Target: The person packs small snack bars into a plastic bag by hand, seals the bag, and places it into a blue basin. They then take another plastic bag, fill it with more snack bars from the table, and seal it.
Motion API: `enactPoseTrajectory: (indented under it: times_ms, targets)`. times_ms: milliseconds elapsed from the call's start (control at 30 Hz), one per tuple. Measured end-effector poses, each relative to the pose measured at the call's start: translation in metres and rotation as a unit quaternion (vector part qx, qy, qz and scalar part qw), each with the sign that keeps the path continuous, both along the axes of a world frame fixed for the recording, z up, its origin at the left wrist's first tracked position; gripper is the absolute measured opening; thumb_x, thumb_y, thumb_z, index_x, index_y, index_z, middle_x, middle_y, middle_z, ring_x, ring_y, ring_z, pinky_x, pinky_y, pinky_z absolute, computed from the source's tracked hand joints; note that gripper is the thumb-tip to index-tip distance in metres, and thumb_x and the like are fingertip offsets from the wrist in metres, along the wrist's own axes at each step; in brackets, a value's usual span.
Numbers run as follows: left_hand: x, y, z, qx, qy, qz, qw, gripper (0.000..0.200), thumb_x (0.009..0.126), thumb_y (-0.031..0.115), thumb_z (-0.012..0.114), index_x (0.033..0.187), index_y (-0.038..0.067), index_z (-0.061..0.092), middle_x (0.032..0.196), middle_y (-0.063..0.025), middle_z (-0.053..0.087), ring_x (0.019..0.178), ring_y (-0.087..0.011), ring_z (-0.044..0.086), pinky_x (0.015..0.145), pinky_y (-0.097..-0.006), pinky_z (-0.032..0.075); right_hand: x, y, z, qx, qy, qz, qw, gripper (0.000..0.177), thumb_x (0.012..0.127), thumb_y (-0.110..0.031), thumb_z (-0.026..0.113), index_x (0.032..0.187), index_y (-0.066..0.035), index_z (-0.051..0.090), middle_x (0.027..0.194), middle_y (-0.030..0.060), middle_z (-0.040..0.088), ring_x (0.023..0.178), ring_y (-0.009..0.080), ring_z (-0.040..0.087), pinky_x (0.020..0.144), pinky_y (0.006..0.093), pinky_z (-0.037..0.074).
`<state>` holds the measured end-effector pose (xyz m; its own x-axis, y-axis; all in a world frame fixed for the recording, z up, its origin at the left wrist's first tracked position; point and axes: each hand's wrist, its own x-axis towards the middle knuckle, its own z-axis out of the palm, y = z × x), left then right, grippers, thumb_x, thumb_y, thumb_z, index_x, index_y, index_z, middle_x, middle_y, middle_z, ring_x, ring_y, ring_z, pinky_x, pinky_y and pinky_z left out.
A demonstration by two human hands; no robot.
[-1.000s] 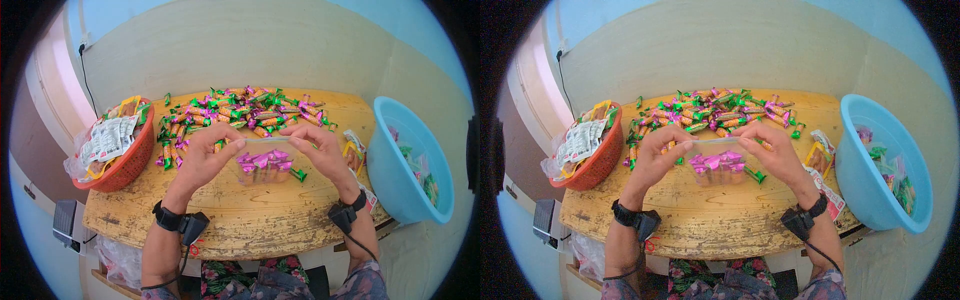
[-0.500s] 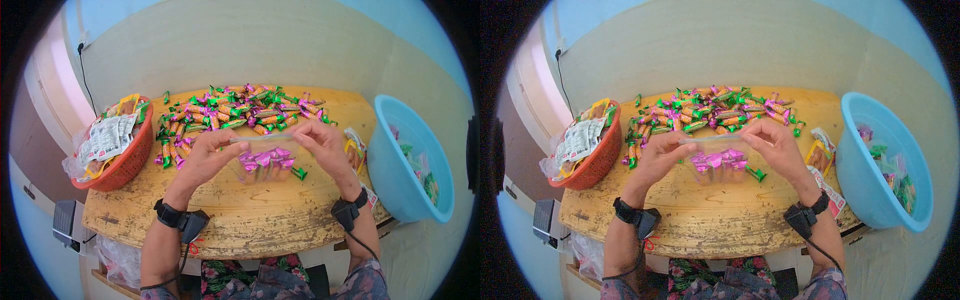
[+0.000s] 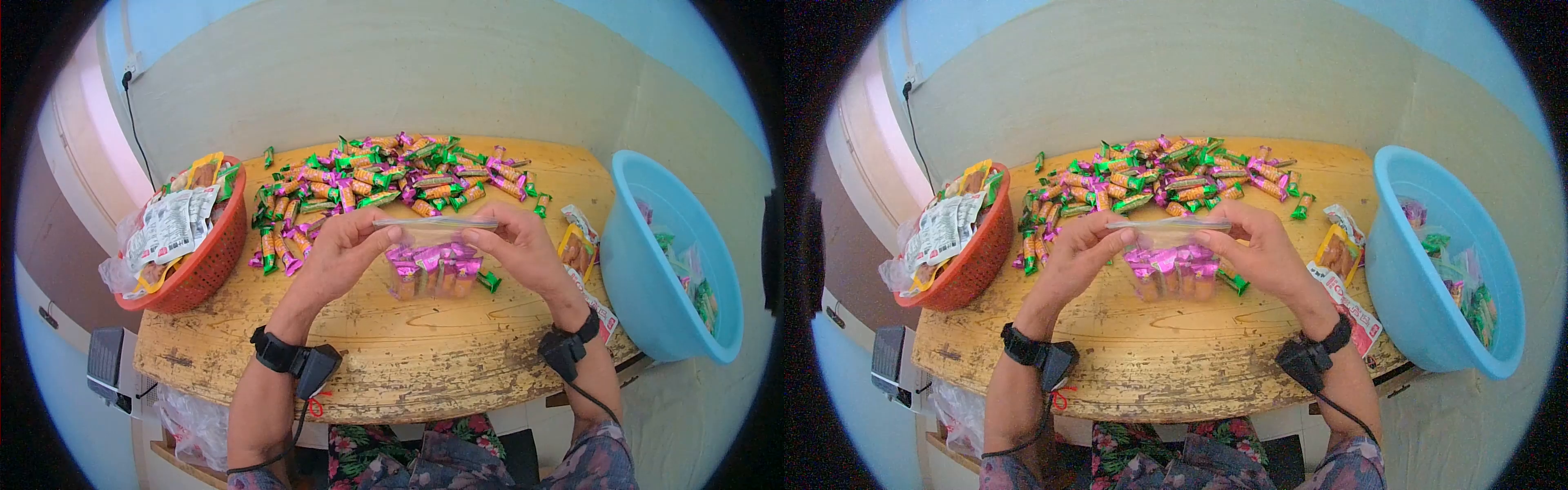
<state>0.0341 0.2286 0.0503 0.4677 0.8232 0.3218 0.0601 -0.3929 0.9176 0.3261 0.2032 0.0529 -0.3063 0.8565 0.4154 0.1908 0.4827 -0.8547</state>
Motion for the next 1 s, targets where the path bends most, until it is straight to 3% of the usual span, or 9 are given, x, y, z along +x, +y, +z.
enactPoseTrajectory:
  times_ms: [333,433,633,733,833,933,1000]
  targets:
    - [0.005,-0.004,0.000,-0.045,-0.044,0.017,0.998,0.029,0.104,0.010,0.069,0.131,0.001,0.064,0.105,-0.0047,0.077,0.098,-0.0099,0.071,0.089,-0.0271,0.056,0.002,0.003,-0.001,-0.053,-0.032,-0.027,0.998,0.019,0.100,-0.021,0.074,0.097,-0.003,0.068,0.083,-0.0037,0.064,0.077,0.0034,0.057,0.065,0.0243,0.046]
    - [0.006,0.000,-0.007,-0.038,-0.043,0.019,0.998,0.031,0.103,0.009,0.069,0.133,0.001,0.063,0.101,-0.0036,0.076,0.094,-0.0086,0.070,0.087,-0.0260,0.056,-0.001,0.004,-0.005,-0.075,0.005,-0.030,0.997,0.017,0.099,-0.019,0.074,0.097,-0.003,0.066,0.081,-0.0036,0.064,0.073,0.0028,0.057,0.062,0.0240,0.045]
    - [0.009,-0.002,-0.009,-0.029,0.035,0.085,0.995,0.037,0.099,0.006,0.072,0.134,0.001,0.061,0.105,-0.0033,0.072,0.088,-0.0056,0.067,0.081,-0.0237,0.055,-0.002,0.002,-0.003,-0.171,0.025,-0.039,0.984,0.015,0.097,-0.017,0.076,0.100,-0.006,0.067,0.082,-0.0032,0.068,0.068,0.0040,0.061,0.060,0.0219,0.047]
    - [0.013,-0.007,-0.009,0.021,0.053,0.134,0.989,0.043,0.094,0.002,0.074,0.135,0.001,0.061,0.115,-0.0073,0.069,0.096,-0.0108,0.069,0.086,-0.0289,0.056,-0.002,0.000,0.001,-0.176,0.022,-0.027,0.984,0.013,0.097,-0.016,0.076,0.102,-0.006,0.068,0.080,-0.0050,0.067,0.068,0.0026,0.060,0.059,0.0209,0.046]
    - [0.017,-0.014,0.001,0.271,0.114,0.203,0.934,0.050,0.089,0.002,0.076,0.136,0.002,0.062,0.124,-0.0121,0.068,0.113,-0.0227,0.068,0.098,-0.0371,0.055,0.002,0.003,-0.001,-0.173,-0.014,0.005,0.985,0.012,0.098,-0.016,0.075,0.102,-0.006,0.070,0.080,-0.0057,0.067,0.069,0.0023,0.060,0.059,0.0207,0.045]
    - [0.020,-0.011,0.004,0.421,0.125,0.166,0.883,0.054,0.085,0.003,0.075,0.137,0.006,0.063,0.123,-0.0171,0.068,0.121,-0.0345,0.064,0.101,-0.0439,0.053,0.004,0.006,-0.005,-0.173,-0.017,0.017,0.985,0.011,0.098,-0.016,0.074,0.101,-0.006,0.071,0.081,-0.0058,0.068,0.070,0.0022,0.060,0.060,0.0202,0.044]
    - [0.026,-0.018,0.006,0.402,0.125,0.098,0.902,0.055,0.087,0.011,0.080,0.139,0.006,0.063,0.131,-0.0164,0.068,0.126,-0.0345,0.063,0.107,-0.0451,0.050,0.003,0.007,-0.008,-0.174,-0.010,0.018,0.984,0.011,0.098,-0.016,0.074,0.101,-0.006,0.071,0.082,-0.0054,0.069,0.071,0.0022,0.060,0.060,0.0202,0.044]
